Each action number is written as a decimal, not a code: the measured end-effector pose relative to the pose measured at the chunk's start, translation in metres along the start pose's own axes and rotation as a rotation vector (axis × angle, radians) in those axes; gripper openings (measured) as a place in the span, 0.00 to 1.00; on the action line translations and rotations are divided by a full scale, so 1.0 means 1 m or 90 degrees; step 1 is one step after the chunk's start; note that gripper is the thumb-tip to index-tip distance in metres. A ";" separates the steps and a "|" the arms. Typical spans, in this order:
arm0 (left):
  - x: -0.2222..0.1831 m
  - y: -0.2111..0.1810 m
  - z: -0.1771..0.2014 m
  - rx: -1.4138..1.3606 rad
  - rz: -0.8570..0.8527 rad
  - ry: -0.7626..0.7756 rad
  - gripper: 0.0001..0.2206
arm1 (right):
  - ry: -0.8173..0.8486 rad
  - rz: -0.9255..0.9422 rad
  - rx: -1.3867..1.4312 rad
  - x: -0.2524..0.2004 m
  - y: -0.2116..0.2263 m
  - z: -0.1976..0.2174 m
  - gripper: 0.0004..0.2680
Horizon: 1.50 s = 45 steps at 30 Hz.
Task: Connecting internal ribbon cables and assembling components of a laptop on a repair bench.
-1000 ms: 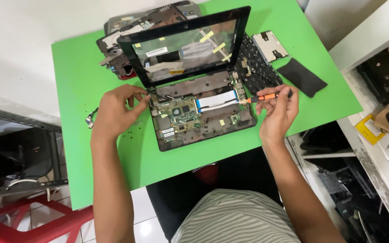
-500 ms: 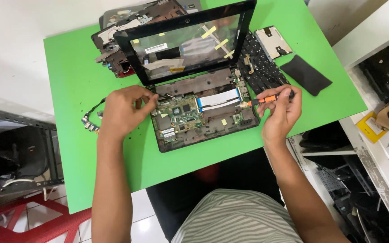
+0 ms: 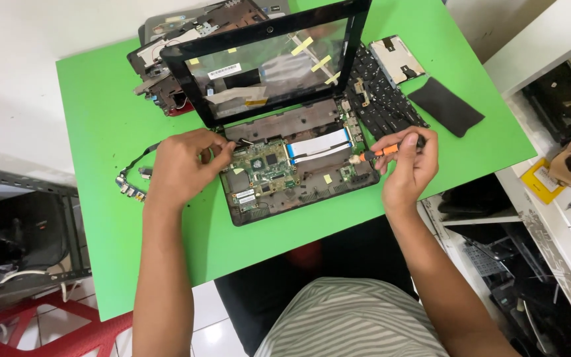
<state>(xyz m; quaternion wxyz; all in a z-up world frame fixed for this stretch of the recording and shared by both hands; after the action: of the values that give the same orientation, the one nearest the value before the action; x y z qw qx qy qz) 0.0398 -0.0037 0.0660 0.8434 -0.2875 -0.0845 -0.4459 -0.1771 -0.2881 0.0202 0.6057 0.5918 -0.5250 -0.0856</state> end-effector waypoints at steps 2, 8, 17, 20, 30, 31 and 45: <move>-0.001 0.006 -0.002 0.008 0.007 -0.005 0.06 | 0.008 0.006 -0.001 0.000 0.000 -0.001 0.10; -0.002 0.018 0.002 0.027 0.013 -0.033 0.06 | 0.027 0.011 -0.003 -0.001 0.001 -0.004 0.11; -0.001 0.001 -0.004 -0.066 -0.031 0.009 0.05 | -0.058 0.016 0.051 -0.001 -0.002 0.012 0.12; 0.002 -0.045 -0.003 -0.153 -0.107 0.035 0.02 | -0.071 -0.001 0.062 0.002 -0.005 0.013 0.12; -0.007 -0.099 -0.048 -0.098 -0.245 0.243 0.03 | -0.144 -0.072 0.111 0.005 -0.014 0.021 0.11; -0.008 -0.101 -0.048 -0.099 -0.252 0.246 0.03 | -0.150 -0.068 0.108 0.005 -0.014 0.021 0.11; -0.007 -0.050 -0.049 0.010 -0.212 -0.018 0.04 | 0.012 0.049 0.069 0.011 0.008 0.047 0.08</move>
<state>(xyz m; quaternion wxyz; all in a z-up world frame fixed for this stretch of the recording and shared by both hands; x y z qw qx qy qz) -0.0098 -0.0482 0.0437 0.7590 -0.2692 -0.1459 -0.5746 -0.2111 -0.3236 0.0209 0.5803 0.6039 -0.5457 -0.0279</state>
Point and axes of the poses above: each hand's wrist, its own x-axis towards the middle knuckle, its own z-axis out of the back of the hand, y = z × x, the point moved 8 cm from there along x, towards the middle knuckle, and after that the axes turned 11 degrees about x, right-handed, at the moved point
